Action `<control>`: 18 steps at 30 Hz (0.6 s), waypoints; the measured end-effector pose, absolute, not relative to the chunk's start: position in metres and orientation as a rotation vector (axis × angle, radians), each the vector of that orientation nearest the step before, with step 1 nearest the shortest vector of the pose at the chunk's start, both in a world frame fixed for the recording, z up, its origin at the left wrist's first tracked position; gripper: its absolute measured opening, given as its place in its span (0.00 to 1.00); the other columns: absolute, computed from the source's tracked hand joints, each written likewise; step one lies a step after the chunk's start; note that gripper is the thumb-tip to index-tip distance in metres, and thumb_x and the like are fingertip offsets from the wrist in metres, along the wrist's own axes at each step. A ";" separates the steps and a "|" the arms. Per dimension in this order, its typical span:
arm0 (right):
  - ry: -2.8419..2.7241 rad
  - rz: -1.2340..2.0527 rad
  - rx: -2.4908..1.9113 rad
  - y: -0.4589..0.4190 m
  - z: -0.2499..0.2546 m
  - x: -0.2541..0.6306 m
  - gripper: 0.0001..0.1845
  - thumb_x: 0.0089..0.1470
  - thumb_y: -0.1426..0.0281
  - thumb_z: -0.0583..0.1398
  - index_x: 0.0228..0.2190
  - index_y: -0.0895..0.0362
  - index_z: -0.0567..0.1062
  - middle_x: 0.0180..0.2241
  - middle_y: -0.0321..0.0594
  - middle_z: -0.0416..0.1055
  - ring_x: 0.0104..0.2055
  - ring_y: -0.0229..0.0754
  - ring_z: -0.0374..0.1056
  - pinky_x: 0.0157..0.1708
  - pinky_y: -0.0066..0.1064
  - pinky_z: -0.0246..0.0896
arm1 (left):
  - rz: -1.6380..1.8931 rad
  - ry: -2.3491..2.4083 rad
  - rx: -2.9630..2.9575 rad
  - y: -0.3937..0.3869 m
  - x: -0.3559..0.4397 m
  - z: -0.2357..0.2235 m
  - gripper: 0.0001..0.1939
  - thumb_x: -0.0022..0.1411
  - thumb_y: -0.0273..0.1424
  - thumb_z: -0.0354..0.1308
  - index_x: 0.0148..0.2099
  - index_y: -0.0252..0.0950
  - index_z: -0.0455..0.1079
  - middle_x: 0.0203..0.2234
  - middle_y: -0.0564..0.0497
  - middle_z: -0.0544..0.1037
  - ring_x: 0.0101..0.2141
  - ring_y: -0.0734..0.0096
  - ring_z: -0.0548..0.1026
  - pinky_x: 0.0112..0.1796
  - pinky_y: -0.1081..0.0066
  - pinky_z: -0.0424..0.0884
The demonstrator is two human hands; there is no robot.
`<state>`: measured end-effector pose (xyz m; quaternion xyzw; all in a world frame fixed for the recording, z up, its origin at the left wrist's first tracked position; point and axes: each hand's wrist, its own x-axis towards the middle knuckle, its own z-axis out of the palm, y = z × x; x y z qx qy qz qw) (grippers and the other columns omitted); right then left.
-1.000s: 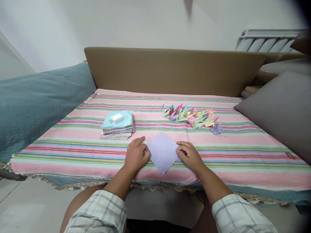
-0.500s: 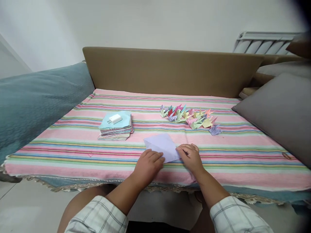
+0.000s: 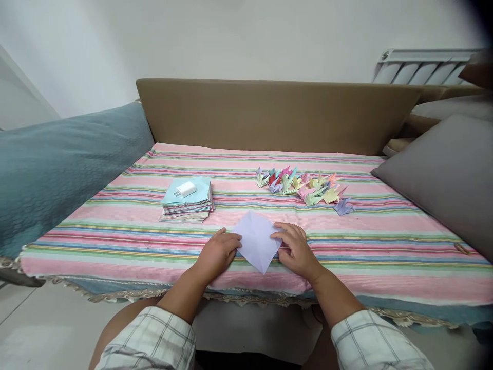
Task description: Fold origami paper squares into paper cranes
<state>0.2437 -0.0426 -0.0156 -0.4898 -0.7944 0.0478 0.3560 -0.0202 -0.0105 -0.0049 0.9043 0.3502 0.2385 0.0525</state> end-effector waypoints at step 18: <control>-2.027 0.349 -1.581 -0.035 -0.018 0.261 0.17 0.44 0.68 0.56 0.39 0.52 0.74 0.56 0.44 0.61 0.59 0.52 0.54 0.55 0.49 0.45 | 0.704 1.308 2.694 -0.002 -0.039 0.004 0.12 0.57 0.37 0.58 0.40 0.37 0.75 0.44 0.43 0.77 0.46 0.58 0.73 0.46 0.58 0.70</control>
